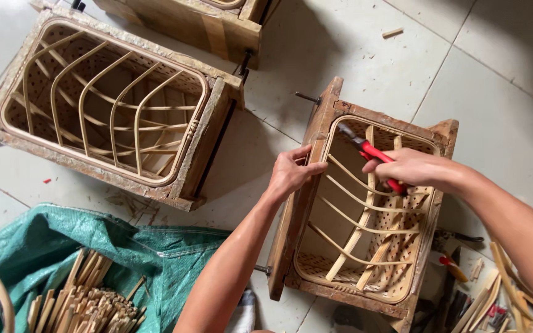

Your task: The person assembles a rectangular basket frame by inserting curved bamboo strips into a wooden mold. They apply glue to the joints, use a hammer to secure the strips, and trim excess material with pliers.

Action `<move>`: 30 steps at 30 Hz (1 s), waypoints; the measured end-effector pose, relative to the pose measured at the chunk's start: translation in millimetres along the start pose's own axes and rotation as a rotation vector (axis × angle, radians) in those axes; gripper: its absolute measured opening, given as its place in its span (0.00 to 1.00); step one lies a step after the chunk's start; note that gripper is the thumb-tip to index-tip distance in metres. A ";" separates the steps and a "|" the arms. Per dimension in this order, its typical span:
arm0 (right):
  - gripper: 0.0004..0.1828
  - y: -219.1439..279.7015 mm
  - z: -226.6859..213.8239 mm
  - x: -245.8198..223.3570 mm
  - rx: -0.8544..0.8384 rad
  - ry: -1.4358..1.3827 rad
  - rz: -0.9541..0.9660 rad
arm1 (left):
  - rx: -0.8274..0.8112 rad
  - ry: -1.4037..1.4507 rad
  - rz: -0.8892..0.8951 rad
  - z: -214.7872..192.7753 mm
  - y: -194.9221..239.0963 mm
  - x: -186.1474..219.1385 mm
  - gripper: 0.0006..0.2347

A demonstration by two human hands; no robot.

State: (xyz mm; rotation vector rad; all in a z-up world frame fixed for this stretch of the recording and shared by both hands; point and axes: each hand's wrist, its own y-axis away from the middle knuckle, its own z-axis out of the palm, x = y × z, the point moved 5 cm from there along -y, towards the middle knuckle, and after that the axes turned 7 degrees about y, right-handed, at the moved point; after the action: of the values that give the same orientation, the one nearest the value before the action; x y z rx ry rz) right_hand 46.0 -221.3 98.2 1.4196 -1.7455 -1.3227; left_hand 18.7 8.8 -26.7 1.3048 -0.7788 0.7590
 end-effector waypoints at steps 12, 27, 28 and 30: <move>0.24 -0.6 27.1 1.3 0.034 -0.651 -0.008 | -0.088 -0.070 0.128 -6.8 37.6 -20.8 0.37; 0.18 37.5 72.7 46.2 0.033 0.335 -0.108 | -0.223 -0.008 0.041 -39.1 148.1 -67.2 0.37; 0.16 38.8 77.6 44.5 0.074 0.385 -0.173 | -0.193 0.028 0.029 -36.3 160.8 -71.8 0.37; 0.14 35.7 88.0 43.6 0.006 0.411 -0.123 | -0.117 0.081 0.015 -29.5 174.5 -76.4 0.36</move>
State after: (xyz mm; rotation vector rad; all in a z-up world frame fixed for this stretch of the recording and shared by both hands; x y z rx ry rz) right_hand -57.5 -231.8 89.2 1.6848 -1.4105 -0.9944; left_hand -167.0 53.7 -1.2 1.1581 -0.7578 0.7628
